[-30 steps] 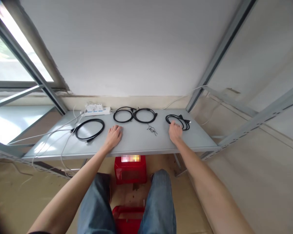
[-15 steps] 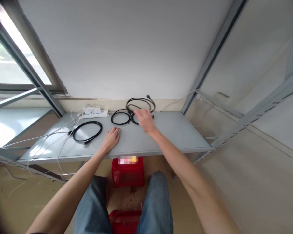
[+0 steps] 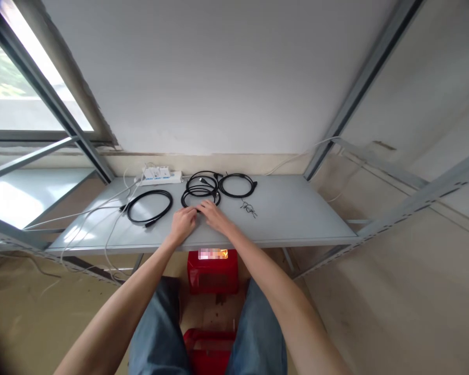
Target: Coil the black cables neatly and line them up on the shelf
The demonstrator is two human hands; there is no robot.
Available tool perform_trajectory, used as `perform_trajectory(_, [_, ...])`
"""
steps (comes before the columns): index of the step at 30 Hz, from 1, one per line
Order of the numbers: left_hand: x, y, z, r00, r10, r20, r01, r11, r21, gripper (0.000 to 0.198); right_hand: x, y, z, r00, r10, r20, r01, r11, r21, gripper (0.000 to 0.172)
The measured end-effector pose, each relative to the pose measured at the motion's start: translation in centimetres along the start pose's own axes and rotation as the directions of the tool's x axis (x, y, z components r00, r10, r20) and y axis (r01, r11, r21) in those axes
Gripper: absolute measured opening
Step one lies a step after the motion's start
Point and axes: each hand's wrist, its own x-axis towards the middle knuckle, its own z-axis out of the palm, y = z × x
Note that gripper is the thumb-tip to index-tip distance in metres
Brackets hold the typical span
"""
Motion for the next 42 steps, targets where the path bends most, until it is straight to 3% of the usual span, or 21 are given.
perform_trajectory(4, [0.0, 0.3, -0.2, 0.994, 0.011, -0.110, -0.008, 1.000, 0.022, 0.024, -0.8, -0.5, -0.5, 0.998, 0.055, 0.007, -0.056, 0.992, 0.110, 0.056])
perform_trajectory(6, [0.2, 0.4, 0.0, 0.994, 0.018, -0.109, -0.020, 1.000, -0.013, 0.018, -1.4, -0.7, -1.4, 0.993, 0.102, -0.064, -0.088, 0.977, 0.196, 0.060])
perform_trajectory(9, [0.6, 0.3, 0.5, 0.997, 0.058, -0.045, -0.061, 0.995, -0.079, 0.019, -3.4, 0.1, -4.1, 0.953, 0.210, -0.219, -0.157, 0.959, 0.236, 0.053])
perform_trajectory(11, [0.9, 0.1, 0.9, 0.995, 0.096, -0.004, -0.096, 0.992, -0.082, 0.027, -5.7, 1.5, -6.3, 0.857, 0.342, -0.384, -0.284, 0.937, 0.201, 0.043])
perform_trajectory(13, [1.0, -0.1, 1.1, 0.991, 0.133, 0.025, -0.131, 0.989, -0.069, 0.029, -8.3, 3.2, -8.1, 0.685, 0.490, -0.540, -0.460, 0.865, 0.201, 0.035])
perform_trajectory(14, [1.1, -0.1, 1.1, 0.988, 0.147, 0.037, -0.145, 0.987, -0.064, 0.029, -9.5, 4.0, -8.7, 0.628, 0.534, -0.566, -0.525, 0.828, 0.200, 0.032])
perform_trajectory(18, [1.0, 0.5, 0.7, 0.986, 0.136, 0.093, -0.131, 0.990, -0.062, 0.029, -12.2, 6.2, -9.1, 0.552, 0.595, -0.584, -0.630, 0.757, 0.175, 0.030])
perform_trajectory(22, [0.6, 0.9, 0.2, 0.992, 0.091, 0.093, -0.084, 0.993, -0.081, 0.027, -12.1, 6.8, -8.4, 0.519, 0.610, -0.599, -0.667, 0.727, 0.163, 0.027])
perform_trajectory(28, [-0.2, 0.4, 0.9, 0.978, 0.195, -0.078, -0.201, 0.977, -0.074, 0.027, -12.1, 7.2, -8.4, 0.481, 0.643, -0.596, -0.676, 0.705, 0.215, 0.024])
perform_trajectory(31, [-0.2, 0.9, 0.4, 0.977, 0.021, -0.212, -0.046, 0.993, -0.112, 0.027, -12.2, 7.3, -8.4, 0.484, 0.649, -0.587, -0.682, 0.700, 0.212, 0.023])
perform_trajectory(34, [1.6, 1.0, -2.0, 0.915, -0.229, -0.332, 0.135, 0.950, -0.283, 0.030, -12.2, 7.4, -8.3, 0.488, 0.646, -0.587, -0.683, 0.701, 0.203, 0.021])
perform_trajectory(36, [3.6, 0.5, -4.6, 0.902, -0.345, -0.260, 0.222, 0.887, -0.406, 0.021, -12.2, 7.4, -8.3, 0.500, 0.634, -0.590, -0.675, 0.712, 0.192, 0.020])
perform_trajectory(38, [5.6, -0.3, -7.2, 0.913, -0.405, -0.051, 0.320, 0.788, -0.526, 0.020, -12.3, 7.5, -8.2, 0.508, 0.624, -0.593, -0.669, 0.720, 0.184, 0.020])
perform_trajectory(40, [7.1, -1.0, -9.5, 0.903, -0.376, 0.207, 0.406, 0.589, -0.698, 0.033, -12.4, 7.6, -8.2, 0.508, 0.621, -0.597, -0.668, 0.721, 0.182, 0.019])
perform_trajectory(42, [7.9, -1.4, -11.1, 0.895, -0.304, 0.326, 0.429, 0.383, -0.818, 0.041, -12.4, 7.7, -8.1, 0.505, 0.621, -0.600, -0.669, 0.720, 0.183, 0.017])
